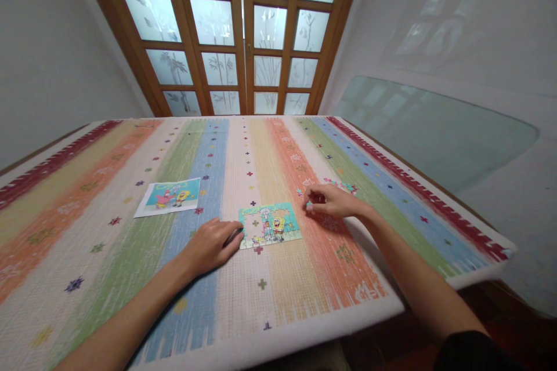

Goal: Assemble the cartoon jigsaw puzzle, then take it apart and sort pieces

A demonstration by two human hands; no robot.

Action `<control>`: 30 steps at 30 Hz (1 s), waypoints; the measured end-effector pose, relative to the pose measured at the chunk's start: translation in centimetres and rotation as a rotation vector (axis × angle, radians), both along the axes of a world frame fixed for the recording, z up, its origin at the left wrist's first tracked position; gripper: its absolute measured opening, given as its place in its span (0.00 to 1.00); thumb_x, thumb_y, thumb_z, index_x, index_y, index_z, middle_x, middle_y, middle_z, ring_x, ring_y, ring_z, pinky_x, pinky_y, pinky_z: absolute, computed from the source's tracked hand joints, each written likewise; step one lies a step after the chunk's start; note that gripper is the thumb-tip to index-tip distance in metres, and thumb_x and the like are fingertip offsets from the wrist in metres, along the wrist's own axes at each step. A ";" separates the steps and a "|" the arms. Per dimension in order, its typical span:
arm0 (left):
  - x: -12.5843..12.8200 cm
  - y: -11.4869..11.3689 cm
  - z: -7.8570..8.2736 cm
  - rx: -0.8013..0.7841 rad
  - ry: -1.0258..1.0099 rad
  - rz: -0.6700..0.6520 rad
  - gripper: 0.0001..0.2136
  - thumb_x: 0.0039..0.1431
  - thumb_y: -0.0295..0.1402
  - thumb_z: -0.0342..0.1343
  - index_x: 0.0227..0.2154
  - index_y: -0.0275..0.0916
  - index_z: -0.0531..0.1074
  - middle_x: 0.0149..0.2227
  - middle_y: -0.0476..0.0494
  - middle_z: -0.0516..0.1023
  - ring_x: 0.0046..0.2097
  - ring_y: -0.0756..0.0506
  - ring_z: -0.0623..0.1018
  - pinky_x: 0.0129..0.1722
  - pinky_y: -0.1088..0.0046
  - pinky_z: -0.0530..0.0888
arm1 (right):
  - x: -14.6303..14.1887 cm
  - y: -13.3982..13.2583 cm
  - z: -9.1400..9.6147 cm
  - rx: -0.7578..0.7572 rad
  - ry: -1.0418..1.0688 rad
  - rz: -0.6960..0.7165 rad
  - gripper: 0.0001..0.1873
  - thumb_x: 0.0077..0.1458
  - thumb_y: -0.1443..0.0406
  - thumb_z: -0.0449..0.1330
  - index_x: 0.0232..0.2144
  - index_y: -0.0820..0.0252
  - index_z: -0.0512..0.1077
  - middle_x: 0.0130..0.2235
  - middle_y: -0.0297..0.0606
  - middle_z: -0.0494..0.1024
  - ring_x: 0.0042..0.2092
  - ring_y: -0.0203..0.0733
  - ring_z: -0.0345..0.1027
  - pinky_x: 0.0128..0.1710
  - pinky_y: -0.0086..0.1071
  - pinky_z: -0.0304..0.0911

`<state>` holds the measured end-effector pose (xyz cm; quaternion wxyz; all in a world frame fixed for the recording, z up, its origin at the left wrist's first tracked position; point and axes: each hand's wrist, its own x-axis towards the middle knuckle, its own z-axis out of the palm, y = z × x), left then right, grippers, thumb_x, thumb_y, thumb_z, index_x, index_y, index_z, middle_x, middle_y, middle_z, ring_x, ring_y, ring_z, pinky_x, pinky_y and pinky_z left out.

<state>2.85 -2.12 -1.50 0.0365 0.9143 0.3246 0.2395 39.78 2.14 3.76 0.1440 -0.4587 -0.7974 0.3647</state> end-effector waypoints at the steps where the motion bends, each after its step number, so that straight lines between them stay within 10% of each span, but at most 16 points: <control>1: 0.0 0.0 0.0 -0.006 -0.005 0.002 0.11 0.72 0.36 0.46 0.43 0.39 0.73 0.26 0.48 0.77 0.27 0.45 0.75 0.33 0.67 0.71 | -0.8 0.0 0.0 -0.018 0.042 0.007 0.05 0.57 0.63 0.62 0.35 0.58 0.70 0.30 0.36 0.79 0.30 0.38 0.69 0.31 0.31 0.62; 10: 0.0 0.0 0.1 -0.002 0.001 0.004 0.12 0.72 0.37 0.46 0.42 0.39 0.73 0.24 0.49 0.76 0.26 0.46 0.73 0.31 0.68 0.69 | -6.2 0.2 -1.8 0.130 0.040 -0.046 0.05 0.57 0.66 0.65 0.36 0.57 0.81 0.31 0.38 0.81 0.30 0.38 0.69 0.31 0.33 0.62; 30: 0.0 -0.2 0.2 -0.025 0.041 0.011 0.12 0.72 0.37 0.44 0.42 0.39 0.72 0.32 0.44 0.82 0.29 0.45 0.76 0.34 0.66 0.71 | -7.0 -0.9 -2.5 0.324 -0.116 -0.080 0.08 0.63 0.66 0.61 0.38 0.59 0.82 0.36 0.42 0.78 0.36 0.42 0.69 0.38 0.36 0.61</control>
